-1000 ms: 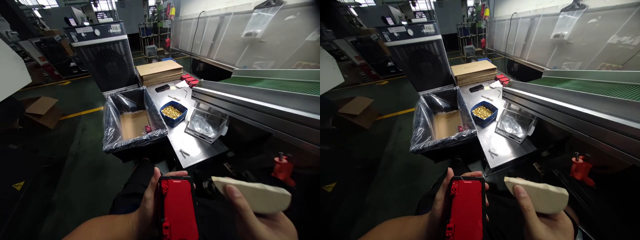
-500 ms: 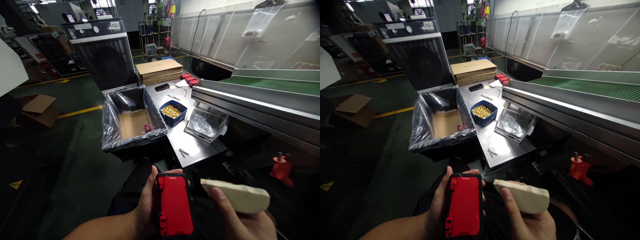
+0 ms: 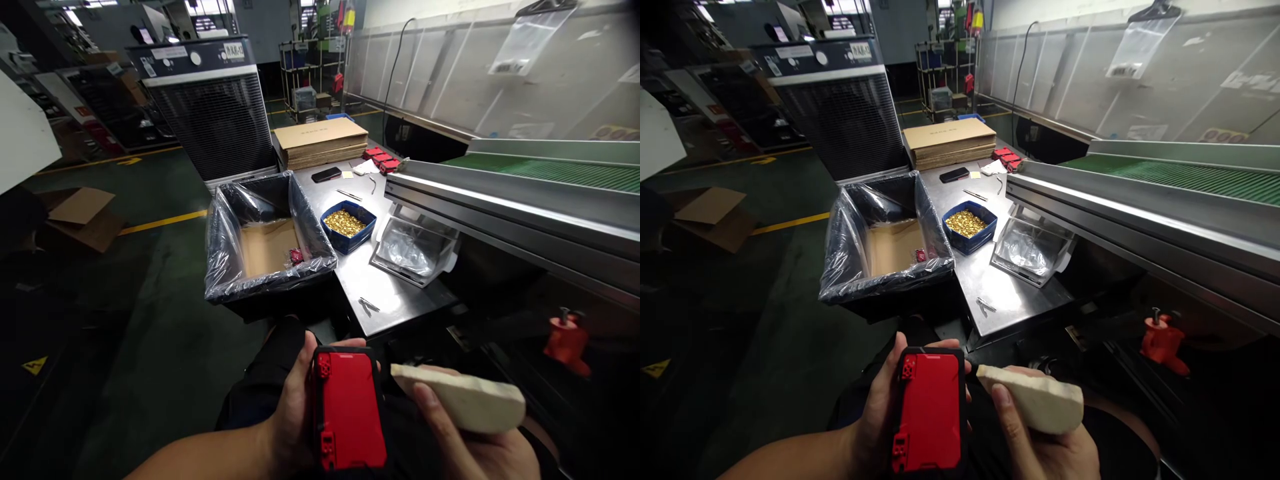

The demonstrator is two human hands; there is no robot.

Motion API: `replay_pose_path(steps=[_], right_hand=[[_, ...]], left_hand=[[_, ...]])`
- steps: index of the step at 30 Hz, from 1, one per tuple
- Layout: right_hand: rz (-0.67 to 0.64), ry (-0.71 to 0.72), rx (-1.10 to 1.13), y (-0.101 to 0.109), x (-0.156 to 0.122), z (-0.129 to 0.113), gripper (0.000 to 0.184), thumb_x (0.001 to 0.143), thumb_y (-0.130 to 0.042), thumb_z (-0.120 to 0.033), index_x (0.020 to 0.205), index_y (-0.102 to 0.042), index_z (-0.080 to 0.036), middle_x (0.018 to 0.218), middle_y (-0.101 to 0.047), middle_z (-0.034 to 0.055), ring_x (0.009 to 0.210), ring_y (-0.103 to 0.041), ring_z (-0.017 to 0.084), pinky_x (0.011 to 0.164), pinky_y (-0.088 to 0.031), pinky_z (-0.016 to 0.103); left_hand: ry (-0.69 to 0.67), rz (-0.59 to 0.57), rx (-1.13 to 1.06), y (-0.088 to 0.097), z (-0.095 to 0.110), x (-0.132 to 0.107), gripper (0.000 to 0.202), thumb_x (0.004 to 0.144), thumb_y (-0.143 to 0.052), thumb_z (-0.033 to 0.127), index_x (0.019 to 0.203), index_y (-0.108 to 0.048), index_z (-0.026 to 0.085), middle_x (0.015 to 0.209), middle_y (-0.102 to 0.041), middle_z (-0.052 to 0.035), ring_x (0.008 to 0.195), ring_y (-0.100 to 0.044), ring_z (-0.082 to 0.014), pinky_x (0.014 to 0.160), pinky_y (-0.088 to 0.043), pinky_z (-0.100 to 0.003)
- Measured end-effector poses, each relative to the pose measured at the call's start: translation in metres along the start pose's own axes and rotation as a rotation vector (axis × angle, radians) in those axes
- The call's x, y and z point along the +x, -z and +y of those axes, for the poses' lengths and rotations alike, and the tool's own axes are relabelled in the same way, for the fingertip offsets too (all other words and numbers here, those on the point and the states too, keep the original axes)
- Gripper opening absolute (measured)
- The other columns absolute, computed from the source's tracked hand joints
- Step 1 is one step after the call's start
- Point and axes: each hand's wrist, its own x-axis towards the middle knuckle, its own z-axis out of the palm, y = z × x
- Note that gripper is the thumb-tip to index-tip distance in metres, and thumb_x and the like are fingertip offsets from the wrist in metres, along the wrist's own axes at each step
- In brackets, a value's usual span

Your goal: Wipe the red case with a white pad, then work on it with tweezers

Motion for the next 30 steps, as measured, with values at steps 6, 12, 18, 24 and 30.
replay_pose_path(steps=[6,12,18,24,30], right_hand=[[0.076,-0.068,-0.141,-0.007,0.056,0.045,0.072,0.067,-0.073,-0.076,0.108,-0.064,-0.017,0.097,-0.076,0.0122,0.087,-0.073,0.032,0.076,-0.059,0.041],[0.168,-0.014,-0.376,-0.028,0.147,0.078,0.064,0.079,-0.070,-0.057,0.122,-0.055,-0.013,0.113,-0.069,0.0177,0.100,-0.068,0.032,0.085,-0.053,0.043],[0.007,0.007,-0.661,-0.045,0.220,0.080,0.031,0.092,-0.068,-0.044,0.106,-0.066,-0.016,0.101,-0.070,0.0070,0.099,-0.066,0.023,0.092,-0.054,0.045],[0.025,-0.032,-0.753,-0.041,0.240,0.094,0.041,0.093,-0.067,-0.047,0.119,-0.065,-0.016,0.108,-0.071,0.0083,0.100,-0.068,0.024,0.091,-0.056,0.044],[0.157,0.016,-0.828,-0.038,0.234,0.099,0.062,0.093,-0.063,-0.057,0.136,-0.052,-0.014,0.134,-0.059,0.0171,0.115,-0.063,0.029,0.096,-0.055,0.048]], left_hand=[[-0.002,-0.092,0.001,0.003,-0.001,0.004,0.071,0.081,-0.067,0.073,0.120,-0.071,0.013,0.111,-0.076,-0.0142,0.090,-0.075,-0.0279,0.078,-0.060,-0.036],[-0.005,-0.114,0.018,0.004,0.000,0.006,0.074,0.080,-0.069,0.073,0.121,-0.071,0.012,0.111,-0.076,-0.0154,0.091,-0.075,-0.0290,0.079,-0.060,-0.037],[-0.004,-0.056,0.037,0.004,0.003,0.005,0.073,0.079,-0.069,0.073,0.120,-0.071,0.012,0.109,-0.075,-0.0149,0.088,-0.074,-0.0286,0.078,-0.059,-0.038],[-0.025,-0.053,0.037,0.005,0.005,0.003,0.074,0.081,-0.066,0.074,0.121,-0.070,0.011,0.111,-0.075,-0.0166,0.089,-0.074,-0.0288,0.078,-0.058,-0.037],[0.014,0.023,-0.027,0.000,0.008,0.007,0.074,0.095,-0.034,0.076,0.112,-0.070,0.013,0.103,-0.076,-0.0159,0.083,-0.075,-0.0265,0.079,-0.056,-0.037]])
